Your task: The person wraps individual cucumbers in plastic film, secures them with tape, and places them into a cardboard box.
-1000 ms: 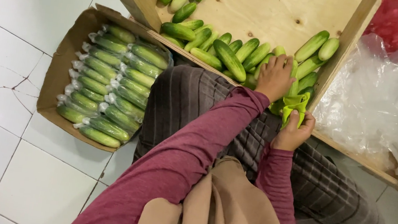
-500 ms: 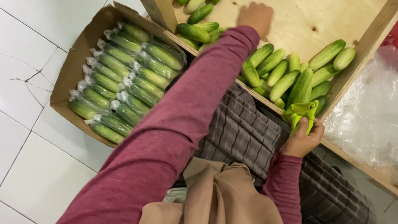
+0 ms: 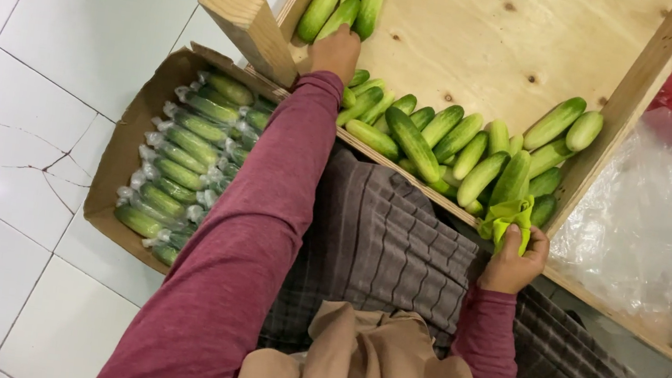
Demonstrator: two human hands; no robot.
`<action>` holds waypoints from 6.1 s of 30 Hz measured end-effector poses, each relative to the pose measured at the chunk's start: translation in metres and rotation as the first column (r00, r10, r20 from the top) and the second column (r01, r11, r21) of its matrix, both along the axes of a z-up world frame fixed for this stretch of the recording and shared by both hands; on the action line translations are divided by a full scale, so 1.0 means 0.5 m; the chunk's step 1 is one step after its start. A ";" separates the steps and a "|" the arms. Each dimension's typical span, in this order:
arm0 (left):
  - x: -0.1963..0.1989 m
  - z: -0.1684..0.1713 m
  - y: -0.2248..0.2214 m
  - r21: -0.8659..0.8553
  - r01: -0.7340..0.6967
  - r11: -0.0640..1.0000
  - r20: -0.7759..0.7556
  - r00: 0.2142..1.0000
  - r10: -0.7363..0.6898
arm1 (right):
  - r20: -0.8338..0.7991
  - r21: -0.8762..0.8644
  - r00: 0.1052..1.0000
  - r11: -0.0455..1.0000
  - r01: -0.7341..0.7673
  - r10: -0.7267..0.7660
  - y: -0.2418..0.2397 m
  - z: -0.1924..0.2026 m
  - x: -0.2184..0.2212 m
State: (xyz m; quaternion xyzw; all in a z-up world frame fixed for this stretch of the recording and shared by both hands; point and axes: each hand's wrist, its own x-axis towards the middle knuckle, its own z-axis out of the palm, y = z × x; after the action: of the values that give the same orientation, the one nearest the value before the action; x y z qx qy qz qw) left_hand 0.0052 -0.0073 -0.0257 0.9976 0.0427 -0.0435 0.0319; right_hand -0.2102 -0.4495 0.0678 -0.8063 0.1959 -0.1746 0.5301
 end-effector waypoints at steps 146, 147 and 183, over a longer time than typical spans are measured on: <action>-0.324 0.227 -0.572 -0.653 -0.187 -0.734 -0.355 0.931 0.079 | 0.182 -0.093 0.911 0.928 -0.359 0.371 0.124 0.147 -0.073; -0.331 0.244 -0.576 -0.643 -0.216 -0.735 -0.362 0.931 0.044 | 0.203 -0.091 0.913 0.935 -0.342 0.353 0.114 0.144 -0.062; -0.315 0.174 -0.589 -0.744 -0.205 -0.636 -0.361 0.924 0.123 | 0.006 -0.034 0.922 0.922 -0.386 0.386 0.117 0.179 -0.064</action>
State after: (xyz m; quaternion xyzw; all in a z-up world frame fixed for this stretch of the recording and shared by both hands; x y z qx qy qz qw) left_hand -0.1522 -0.3019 0.0611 0.3873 0.1729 -0.0733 0.9026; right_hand -0.2424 -0.3910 0.1570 -0.8364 0.0271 -0.0749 0.5423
